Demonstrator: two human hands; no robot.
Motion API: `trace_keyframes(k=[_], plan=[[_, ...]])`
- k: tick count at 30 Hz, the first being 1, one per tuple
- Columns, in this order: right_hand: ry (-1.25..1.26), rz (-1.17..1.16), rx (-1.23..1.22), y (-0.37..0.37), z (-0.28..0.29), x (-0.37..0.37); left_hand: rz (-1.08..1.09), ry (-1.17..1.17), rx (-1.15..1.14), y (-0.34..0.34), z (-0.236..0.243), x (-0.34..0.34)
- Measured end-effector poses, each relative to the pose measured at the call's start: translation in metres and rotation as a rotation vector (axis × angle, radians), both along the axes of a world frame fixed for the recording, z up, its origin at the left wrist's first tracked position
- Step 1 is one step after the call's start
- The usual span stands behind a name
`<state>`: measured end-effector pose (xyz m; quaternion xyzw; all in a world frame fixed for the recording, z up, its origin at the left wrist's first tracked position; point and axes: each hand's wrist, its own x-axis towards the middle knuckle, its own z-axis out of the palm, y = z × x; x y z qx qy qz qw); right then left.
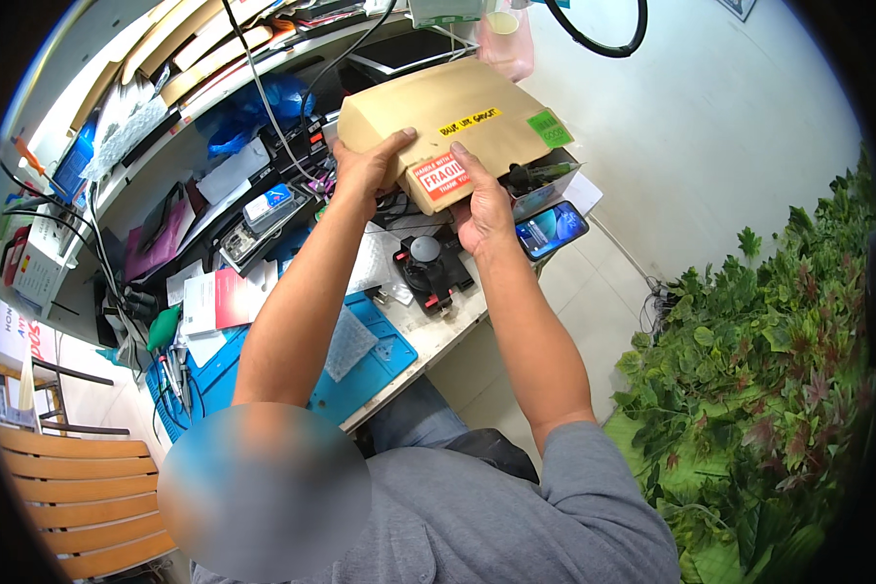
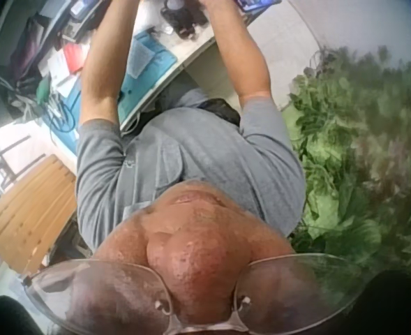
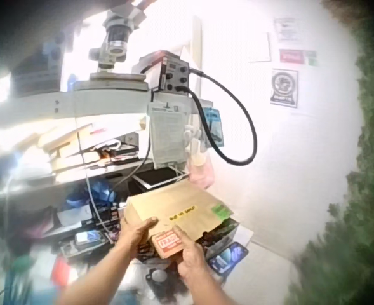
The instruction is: The person manipulates a mobile phone chassis, handles a small component and a blue plastic bag, and uses a hot air gun on the front screen of the phone.
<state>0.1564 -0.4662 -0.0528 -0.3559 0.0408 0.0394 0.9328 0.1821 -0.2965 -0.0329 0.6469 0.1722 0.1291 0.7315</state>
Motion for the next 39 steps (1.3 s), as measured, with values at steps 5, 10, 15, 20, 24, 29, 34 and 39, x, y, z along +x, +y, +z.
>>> trace_keyframes(k=[5,10,15,20,24,29,34,39], plan=[[-0.056,0.007,-0.015,0.000,0.019,-0.006,-0.121,-0.023,-0.140,-0.002,0.029,-0.002],[-0.133,0.070,-0.081,-0.018,0.036,-0.019,-0.131,-0.084,-0.243,0.014,0.036,0.005],[-0.131,0.080,-0.013,-0.052,0.039,-0.039,-0.188,-0.137,-0.338,0.026,0.050,-0.022],[-0.165,-0.089,0.039,-0.099,0.046,-0.043,-0.381,-0.161,-0.468,0.048,0.065,-0.060],[-0.284,0.040,-0.019,-0.136,0.078,-0.066,-0.450,-0.084,-0.507,0.062,0.076,-0.092],[-0.166,0.119,-0.106,-0.138,0.097,-0.092,-0.535,-0.042,-0.490,0.059,0.102,-0.136],[-0.303,0.119,-0.161,-0.135,0.119,-0.125,-0.509,-0.022,-0.519,0.078,0.122,-0.178],[-0.495,0.297,-0.100,-0.140,0.127,-0.141,-0.488,-0.104,-0.523,0.113,0.156,-0.236]])
